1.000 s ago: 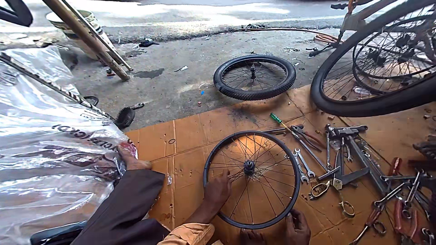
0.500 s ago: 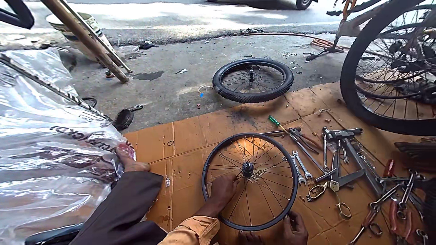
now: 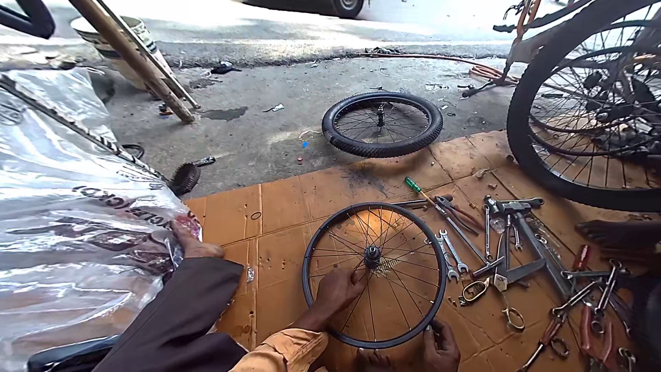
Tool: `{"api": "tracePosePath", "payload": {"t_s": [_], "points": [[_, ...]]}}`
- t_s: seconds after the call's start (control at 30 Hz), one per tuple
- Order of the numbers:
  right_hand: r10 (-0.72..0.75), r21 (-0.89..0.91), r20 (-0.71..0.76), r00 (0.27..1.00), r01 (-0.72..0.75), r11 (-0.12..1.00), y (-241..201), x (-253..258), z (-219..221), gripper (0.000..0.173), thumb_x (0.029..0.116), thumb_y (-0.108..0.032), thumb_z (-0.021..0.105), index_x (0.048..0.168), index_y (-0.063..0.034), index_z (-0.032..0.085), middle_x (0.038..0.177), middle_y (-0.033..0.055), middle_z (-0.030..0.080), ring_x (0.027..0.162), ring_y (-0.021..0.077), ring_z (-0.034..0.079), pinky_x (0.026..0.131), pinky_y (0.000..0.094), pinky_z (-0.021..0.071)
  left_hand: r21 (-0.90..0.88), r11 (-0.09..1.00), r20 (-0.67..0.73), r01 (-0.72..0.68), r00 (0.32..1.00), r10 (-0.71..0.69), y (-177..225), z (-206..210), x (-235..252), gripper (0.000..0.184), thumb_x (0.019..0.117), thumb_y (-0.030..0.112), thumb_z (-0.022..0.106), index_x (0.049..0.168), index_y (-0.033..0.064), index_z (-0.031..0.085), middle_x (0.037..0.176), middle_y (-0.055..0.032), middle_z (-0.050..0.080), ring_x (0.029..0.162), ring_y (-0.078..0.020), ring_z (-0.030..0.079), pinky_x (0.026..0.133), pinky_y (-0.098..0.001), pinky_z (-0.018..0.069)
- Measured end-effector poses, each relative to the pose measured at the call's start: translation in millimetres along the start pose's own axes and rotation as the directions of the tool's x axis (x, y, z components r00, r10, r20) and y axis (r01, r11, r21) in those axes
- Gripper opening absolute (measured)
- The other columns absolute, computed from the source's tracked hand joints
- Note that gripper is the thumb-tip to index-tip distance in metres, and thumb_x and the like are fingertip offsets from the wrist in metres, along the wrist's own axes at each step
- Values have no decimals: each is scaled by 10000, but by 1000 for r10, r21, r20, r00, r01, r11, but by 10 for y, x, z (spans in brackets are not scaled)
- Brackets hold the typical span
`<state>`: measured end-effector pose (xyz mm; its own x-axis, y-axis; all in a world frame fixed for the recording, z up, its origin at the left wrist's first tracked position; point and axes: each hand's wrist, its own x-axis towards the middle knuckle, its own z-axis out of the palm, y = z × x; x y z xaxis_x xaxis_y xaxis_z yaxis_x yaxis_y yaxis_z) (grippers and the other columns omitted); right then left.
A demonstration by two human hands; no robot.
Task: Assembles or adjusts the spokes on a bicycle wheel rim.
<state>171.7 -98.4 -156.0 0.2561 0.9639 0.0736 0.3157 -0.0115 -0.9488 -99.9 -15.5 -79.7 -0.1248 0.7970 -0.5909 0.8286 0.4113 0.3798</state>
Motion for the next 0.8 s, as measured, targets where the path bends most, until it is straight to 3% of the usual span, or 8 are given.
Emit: {"api": "tracePosePath", "payload": {"t_s": [0.07, 0.17, 0.27, 0.37, 0.47, 0.6, 0.7, 0.8], "points": [[-5, -3, -3, 1000, 5, 1000, 13, -7, 3, 219, 878, -53, 605, 1053, 55, 681, 964, 106, 693, 858, 93, 688, 767, 231, 595, -319, 948, 87, -21, 995, 51, -98, 67, 11, 256, 894, 353, 682, 965, 109, 709, 851, -50, 659, 763, -199, 619, 707, -444, 514], [-12, 7, -12, 1000, 12, 1000, 54, -2, 16, 235, 858, -48, 600, 1051, 58, 681, 967, 105, 687, 864, 92, 685, 768, 221, 594, -747, 653, 297, 125, 942, 159, -51, 79, -56, 91, 996, 167, 646, 977, 81, 624, 815, 8, 641, 568, -59, 498, 533, -227, 421], [-6, 18, -12, 1000, 6, 1000, 63, 14, 9, 228, 868, -61, 606, 1055, 44, 686, 962, 94, 686, 872, 102, 685, 773, 229, 597, -864, 387, 432, 321, 869, 243, 49, 128, -96, 65, 1059, 125, 527, 1080, 76, 563, 928, -61, 718, 696, -104, 657, 624, -232, 532], [-10, 28, -9, 1000, 10, 1000, 72, 18, 3, 230, 876, -80, 605, 1059, 29, 691, 965, 83, 693, 867, 101, 685, 770, 232, 596, -886, 286, 441, 366, 856, 270, 146, 213, -94, 30, 1043, 101, 495, 1057, 89, 519, 840, -61, 658, 774, -179, 686, 754, -328, 593], [2, 57, 4, 1000, -2, 998, 74, 0, -10, 221, 886, -77, 603, 1064, 22, 688, 976, 83, 696, 867, 113, 692, 766, 242, 603, -870, 354, 439, 345, 868, 233, 240, 244, -117, 136, 1036, 61, 544, 1163, 74, 498, 855, -61, 617, 774, -192, 685, 781, -360, 613], [15, 68, 19, 1000, -16, 998, 69, -24, -47, 228, 900, -57, 622, 1094, 45, 686, 1004, 114, 703, 882, 133, 706, 787, 264, 617, -723, 652, 445, 228, 876, 188, 254, 249, -172, 285, 1101, 165, 476, 1370, 77, 504, 1099, -82, 695, 864, -159, 703, 698, -286, 567], [45, 60, 10, 999, -46, 997, 56, 36, -140, 209, 935, -37, 607, 1109, 41, 692, 1009, 109, 735, 882, 138, 722, 809, 281, 620, -643, 753, 420, 139, 886, 196, 162, 260, -191, 266, 1096, 285, 505, 1231, 97, 637, 1038, -28, 707, 714, -90, 632, 578, -230, 477], [54, -145, -37, 998, -58, 988, 131, 252, -332, 205, 955, -69, 611, 1104, 22, 717, 1013, 107, 743, 863, 151, 725, 796, 314, 619, -612, 784, 457, 106, 856, 241, 23, 348, -251, 305, 1080, 365, 532, 1121, 111, 694, 910, 5, 692, 593, -69, 565, 522, -216, 457]]}}
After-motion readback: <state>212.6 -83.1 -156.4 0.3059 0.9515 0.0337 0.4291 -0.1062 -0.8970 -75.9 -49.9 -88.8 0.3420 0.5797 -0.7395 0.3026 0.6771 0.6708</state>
